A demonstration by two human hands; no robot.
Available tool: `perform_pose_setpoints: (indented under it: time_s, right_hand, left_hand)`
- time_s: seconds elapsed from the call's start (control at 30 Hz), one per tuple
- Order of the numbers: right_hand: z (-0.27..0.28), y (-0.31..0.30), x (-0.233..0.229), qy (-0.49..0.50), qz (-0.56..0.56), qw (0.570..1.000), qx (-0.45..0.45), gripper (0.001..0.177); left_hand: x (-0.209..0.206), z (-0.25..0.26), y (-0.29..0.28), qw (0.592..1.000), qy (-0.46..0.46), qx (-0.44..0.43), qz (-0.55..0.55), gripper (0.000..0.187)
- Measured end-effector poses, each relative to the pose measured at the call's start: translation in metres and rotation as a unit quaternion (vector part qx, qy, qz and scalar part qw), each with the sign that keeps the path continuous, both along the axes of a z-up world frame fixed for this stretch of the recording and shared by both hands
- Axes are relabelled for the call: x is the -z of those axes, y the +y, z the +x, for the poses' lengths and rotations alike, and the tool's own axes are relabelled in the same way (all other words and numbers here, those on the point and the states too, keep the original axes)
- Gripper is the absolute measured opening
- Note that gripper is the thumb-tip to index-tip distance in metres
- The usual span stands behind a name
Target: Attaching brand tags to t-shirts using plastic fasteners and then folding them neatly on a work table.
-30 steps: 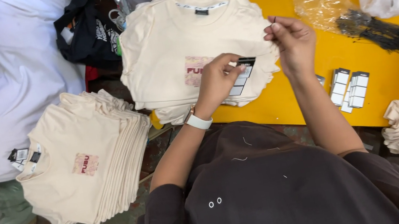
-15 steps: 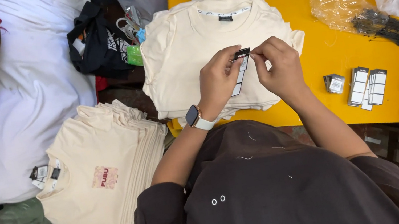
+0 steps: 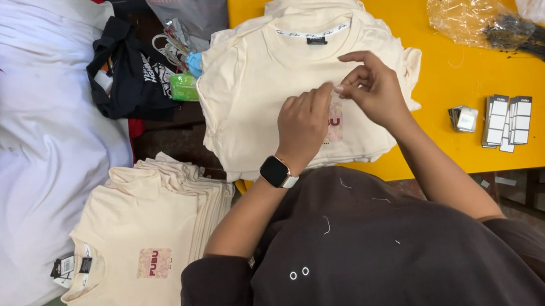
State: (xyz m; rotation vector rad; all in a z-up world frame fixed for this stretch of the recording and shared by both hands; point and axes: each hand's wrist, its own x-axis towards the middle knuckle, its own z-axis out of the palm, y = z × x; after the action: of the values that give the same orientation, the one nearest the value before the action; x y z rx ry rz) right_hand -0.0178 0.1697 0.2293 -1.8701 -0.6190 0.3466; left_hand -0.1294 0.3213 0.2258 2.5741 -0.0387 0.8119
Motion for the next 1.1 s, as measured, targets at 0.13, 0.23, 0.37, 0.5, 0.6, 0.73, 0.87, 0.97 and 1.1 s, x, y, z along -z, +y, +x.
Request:
perform_pose_setpoints:
  time_s: [0.13, 0.23, 0.37, 0.5, 0.6, 0.73, 0.87, 0.97, 1.1]
  right_hand:
    - [0.008, -0.004, 0.019, 0.143, 0.065, 0.987, -0.039, 0.010]
    - [0.010, -0.006, 0.026, 0.247, 0.106, 0.962, -0.040, 0.013]
    - [0.028, -0.008, 0.089, 0.348, 0.134, 0.928, 0.014, 0.010]
    - [0.072, 0.014, 0.081, 0.361, 0.194, 0.904, 0.118, 0.006]
    - [0.108, 0.022, 0.098, 0.255, 0.186, 0.927, 0.201, 0.015]
    - [0.115, 0.026, 0.111, 0.161, 0.082, 0.971, 0.157, 0.004]
    - [0.099, 0.029, 0.089, 0.051, 0.010, 0.994, 0.091, 0.018]
    - [0.086, 0.033, 0.079, 0.033, -0.010, 0.995, 0.092, 0.018]
    - [0.091, 0.030, 0.089, 0.028, 0.009, 0.996, 0.088, 0.024]
  left_hand:
    - [0.008, 0.008, 0.005, 0.997, -0.062, 0.038, 0.028, 0.012]
    - [0.028, 0.019, 0.004, 0.994, -0.079, 0.055, 0.054, 0.009]
    - [0.025, 0.036, -0.003, 0.991, -0.088, 0.049, 0.090, 0.013]
    - [0.010, 0.049, 0.007, 0.964, 0.163, 0.104, -0.180, 0.018]
    - [0.048, 0.069, 0.025, 0.847, 0.297, 0.051, -0.438, 0.038]
    - [0.049, 0.090, 0.052, 0.957, 0.228, 0.008, -0.181, 0.028]
    - [0.102, 0.094, 0.060, 0.997, 0.057, 0.043, -0.031, 0.021]
    - [0.108, 0.094, 0.061, 0.996, 0.041, 0.044, -0.063, 0.015]
    - [0.107, 0.112, 0.055, 0.999, 0.039, -0.006, -0.009, 0.036]
